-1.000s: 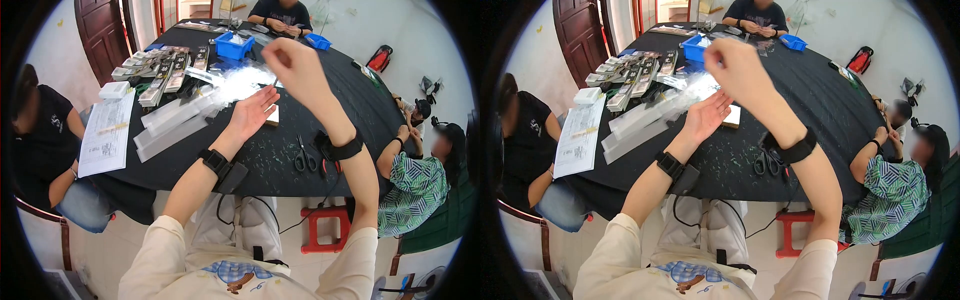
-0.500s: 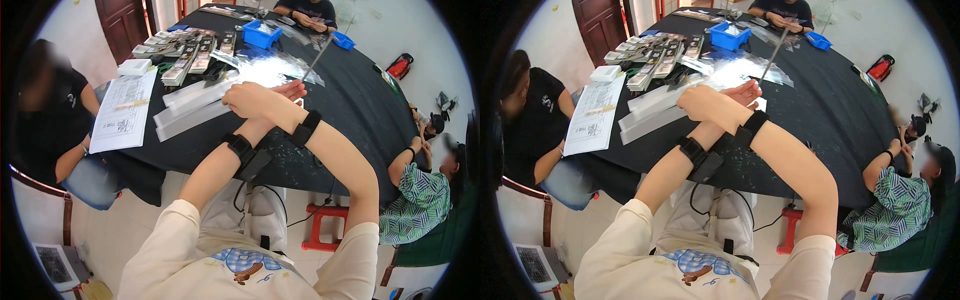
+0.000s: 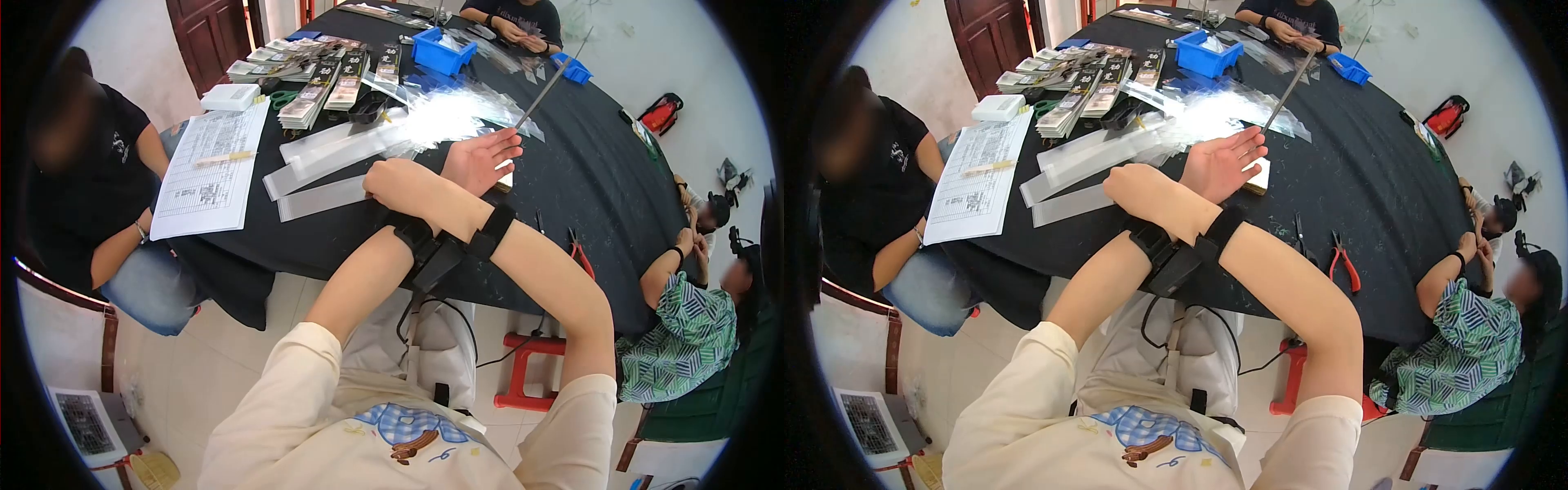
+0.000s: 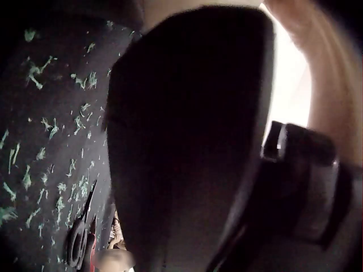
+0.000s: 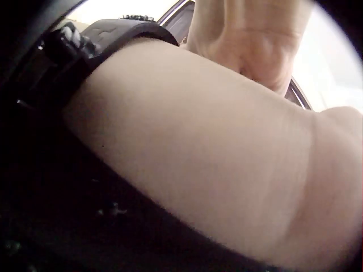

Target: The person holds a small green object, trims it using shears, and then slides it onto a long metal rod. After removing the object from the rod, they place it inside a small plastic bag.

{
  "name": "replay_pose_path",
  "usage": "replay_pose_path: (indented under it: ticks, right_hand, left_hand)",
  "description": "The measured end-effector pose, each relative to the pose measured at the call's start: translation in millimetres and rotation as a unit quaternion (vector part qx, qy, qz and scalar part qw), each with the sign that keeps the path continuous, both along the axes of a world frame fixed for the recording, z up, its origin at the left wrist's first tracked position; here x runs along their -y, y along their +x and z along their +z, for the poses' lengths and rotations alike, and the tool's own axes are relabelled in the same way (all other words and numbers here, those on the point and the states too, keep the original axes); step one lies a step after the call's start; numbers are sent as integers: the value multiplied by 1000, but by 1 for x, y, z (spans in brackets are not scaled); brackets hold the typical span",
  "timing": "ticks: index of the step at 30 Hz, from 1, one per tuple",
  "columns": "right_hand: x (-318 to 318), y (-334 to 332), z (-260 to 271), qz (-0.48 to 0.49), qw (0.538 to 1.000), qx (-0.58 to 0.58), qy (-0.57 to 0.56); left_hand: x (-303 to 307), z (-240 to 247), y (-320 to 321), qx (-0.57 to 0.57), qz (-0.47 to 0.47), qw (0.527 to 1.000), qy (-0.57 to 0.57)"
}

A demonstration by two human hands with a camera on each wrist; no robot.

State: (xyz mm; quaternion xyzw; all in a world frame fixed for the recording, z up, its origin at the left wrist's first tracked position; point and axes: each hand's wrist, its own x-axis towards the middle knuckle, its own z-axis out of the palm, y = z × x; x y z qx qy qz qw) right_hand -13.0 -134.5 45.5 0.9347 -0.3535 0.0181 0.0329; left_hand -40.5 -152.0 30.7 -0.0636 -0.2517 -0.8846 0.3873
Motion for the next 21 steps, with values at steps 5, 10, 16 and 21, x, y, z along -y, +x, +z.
replay_pose_path:
  ticks: [5, 10, 16, 21]
  right_hand:
    - [1, 0, -5, 2, 1000, 10, -26]
    - [-2, -3, -6, 15, 996, 61, -59]
    - [-4, -9, 1, -48, 997, 54, 7]
    - [1, -19, -2, -51, 973, 153, 163]
  left_hand:
    - [0, -1, -2, 4, -6, 1000, -12]
    - [-1, 0, -1, 2, -1, 1000, -10]
    - [-1, -1, -2, 10, 0, 1000, -5]
    - [-3, 0, -5, 18, 0, 1000, -10]
